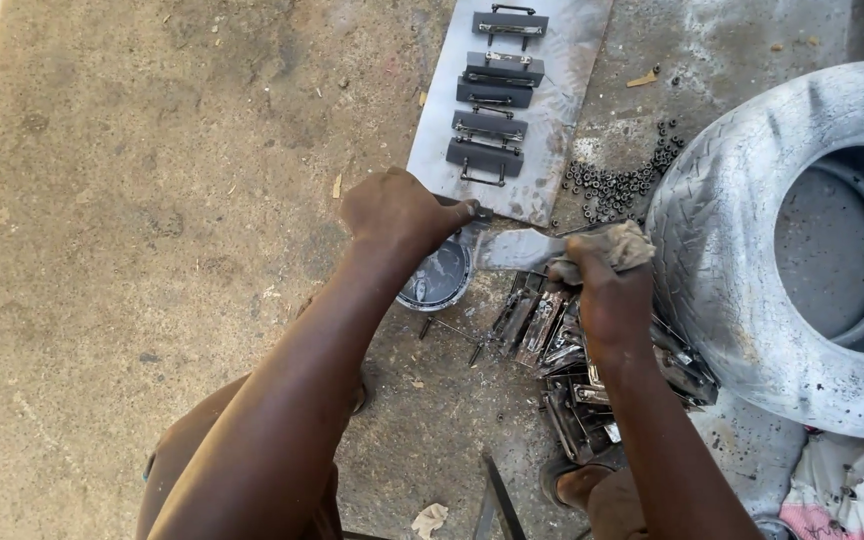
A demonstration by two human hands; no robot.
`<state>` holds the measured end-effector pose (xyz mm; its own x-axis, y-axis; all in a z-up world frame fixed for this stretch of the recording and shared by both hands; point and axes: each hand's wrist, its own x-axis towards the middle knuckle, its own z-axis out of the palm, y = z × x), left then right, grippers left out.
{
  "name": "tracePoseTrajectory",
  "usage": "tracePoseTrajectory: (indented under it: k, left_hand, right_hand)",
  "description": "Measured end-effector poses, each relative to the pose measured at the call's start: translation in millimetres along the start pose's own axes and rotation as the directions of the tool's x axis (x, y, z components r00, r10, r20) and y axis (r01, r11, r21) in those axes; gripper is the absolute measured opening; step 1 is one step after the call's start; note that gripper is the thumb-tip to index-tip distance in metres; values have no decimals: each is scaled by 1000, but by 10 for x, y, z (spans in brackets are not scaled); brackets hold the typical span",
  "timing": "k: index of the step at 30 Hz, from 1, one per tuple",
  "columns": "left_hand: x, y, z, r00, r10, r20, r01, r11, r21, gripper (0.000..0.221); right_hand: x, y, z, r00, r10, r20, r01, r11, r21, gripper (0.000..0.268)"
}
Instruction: Painting small metal hinges with black paint using a brush and placing them on a board.
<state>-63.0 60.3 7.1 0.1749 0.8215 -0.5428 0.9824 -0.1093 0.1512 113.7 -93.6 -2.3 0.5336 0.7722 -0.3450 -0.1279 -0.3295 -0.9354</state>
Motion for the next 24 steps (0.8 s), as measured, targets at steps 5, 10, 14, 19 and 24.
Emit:
tracePoseTrajectory:
  k: [5, 10, 14, 19, 24]
  left_hand:
    - [-36, 81, 67, 998, 35, -43, -34, 999, 9, 106]
    - [0, 80, 105, 997, 42, -70, -40, 999, 20, 105]
    - [81, 41, 96, 994, 33, -106, -31, 999, 13, 105]
    - [73, 85, 89, 994, 53, -97, -50, 998, 25, 107]
    - [198, 42, 197, 991, 59, -117, -56, 998, 34, 108]
  right_hand:
    - [14, 68, 85, 1000, 15, 2, -14, 996, -89, 12]
    - [-22, 53, 65, 1000, 2, -21, -6, 987, -162, 13]
    - [-38, 11, 65, 998, -2, -56, -7, 985, -170, 16]
    - [-48, 97, 179, 999, 17, -28, -23, 981, -195, 20]
    - [-14, 52, 133, 993, 19, -119, -55, 952, -302, 33]
